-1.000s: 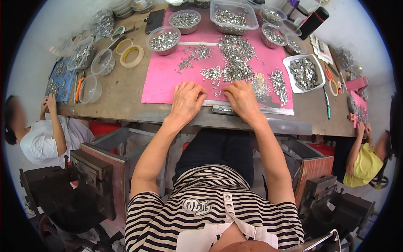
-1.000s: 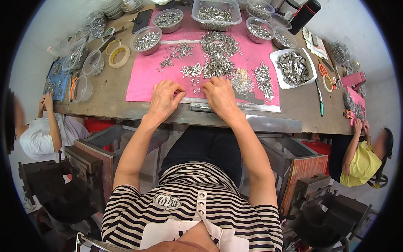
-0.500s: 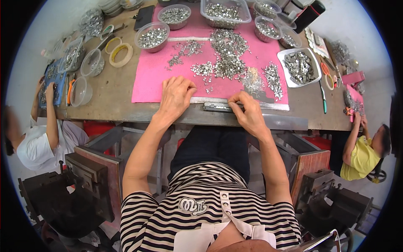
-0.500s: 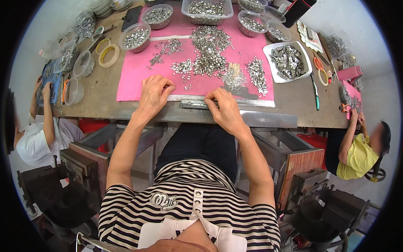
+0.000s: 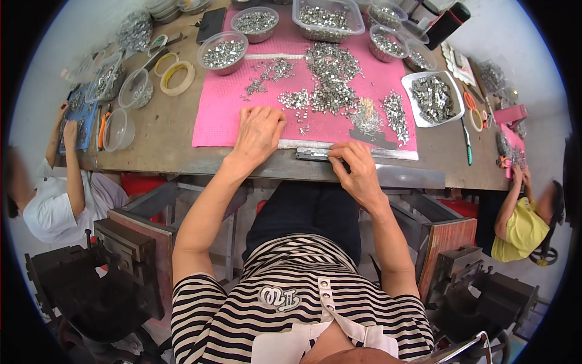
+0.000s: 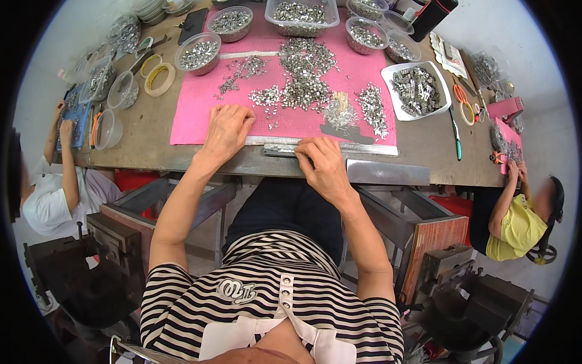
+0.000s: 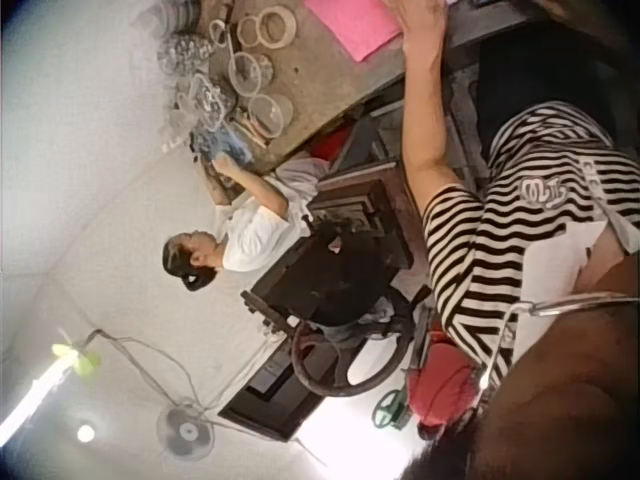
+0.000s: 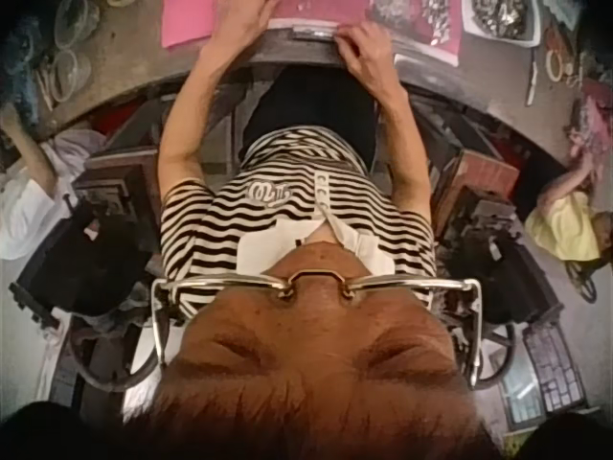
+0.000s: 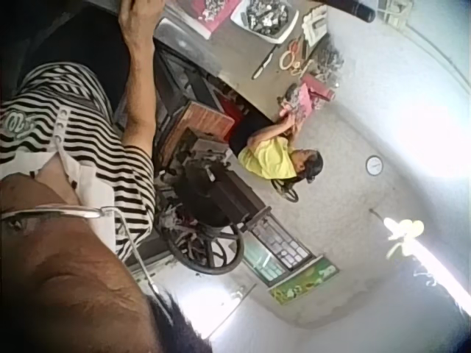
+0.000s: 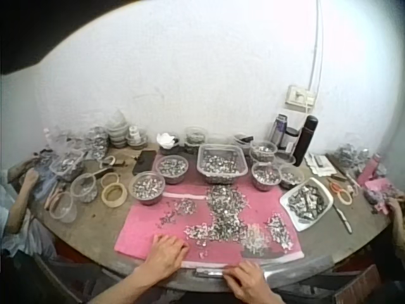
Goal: The person repeatedly picks small silver-colored metal pieces from a pink mat and places them into a metal ruler-like guide, then transfers them into a white tray. The person also uses a hand-cranked machine to process the pieces. Other workers are visible in the background performing similar tasks.
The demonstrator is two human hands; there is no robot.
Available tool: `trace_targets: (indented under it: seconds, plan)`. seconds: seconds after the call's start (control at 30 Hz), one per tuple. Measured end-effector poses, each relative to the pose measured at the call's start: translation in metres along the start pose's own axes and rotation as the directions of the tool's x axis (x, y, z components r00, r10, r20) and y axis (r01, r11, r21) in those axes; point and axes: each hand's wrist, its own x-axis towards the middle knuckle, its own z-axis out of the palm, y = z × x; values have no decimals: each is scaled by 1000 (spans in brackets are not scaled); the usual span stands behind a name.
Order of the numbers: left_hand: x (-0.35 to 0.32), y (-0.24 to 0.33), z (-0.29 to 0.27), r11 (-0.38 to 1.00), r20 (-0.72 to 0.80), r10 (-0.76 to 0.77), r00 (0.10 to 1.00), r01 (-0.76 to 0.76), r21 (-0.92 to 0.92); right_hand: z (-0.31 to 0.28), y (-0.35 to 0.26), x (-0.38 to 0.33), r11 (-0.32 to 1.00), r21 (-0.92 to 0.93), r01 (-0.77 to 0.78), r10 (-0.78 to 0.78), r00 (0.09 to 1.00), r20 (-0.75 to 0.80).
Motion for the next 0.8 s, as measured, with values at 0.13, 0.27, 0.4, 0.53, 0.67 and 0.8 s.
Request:
trace_targets:
  seconds: [0.13, 0.27, 0.4, 0.53, 0.67, 0.8]
  plan:
    - [-1, 1, -7, 999, 8, 39, 999, -39, -19, -6, 4, 13, 999, -33, -27, 29, 998, 58]
    - [-1, 2, -10, 999, 19, 45, 999, -44, -24, 17, 18, 42, 997, -51, -59, 64, 993, 96]
    - [3, 10, -10, 992, 19, -4, 1000, 6, -123, 36, 15, 60, 985, -162, -60, 77, 992, 103]
    - [1, 27, -17, 871, 121, -179, 976, 214, -442, 23, 20, 56, 985, -79, -155, 165, 976, 144]
    - [-7, 54, -5, 771, 122, -181, 976, 218, -598, -3, 34, 42, 945, -58, -323, 328, 920, 216]
    - [-8, 76, 11, 846, 69, -67, 995, 93, -524, -1, 39, 34, 947, 34, -320, 313, 941, 129]
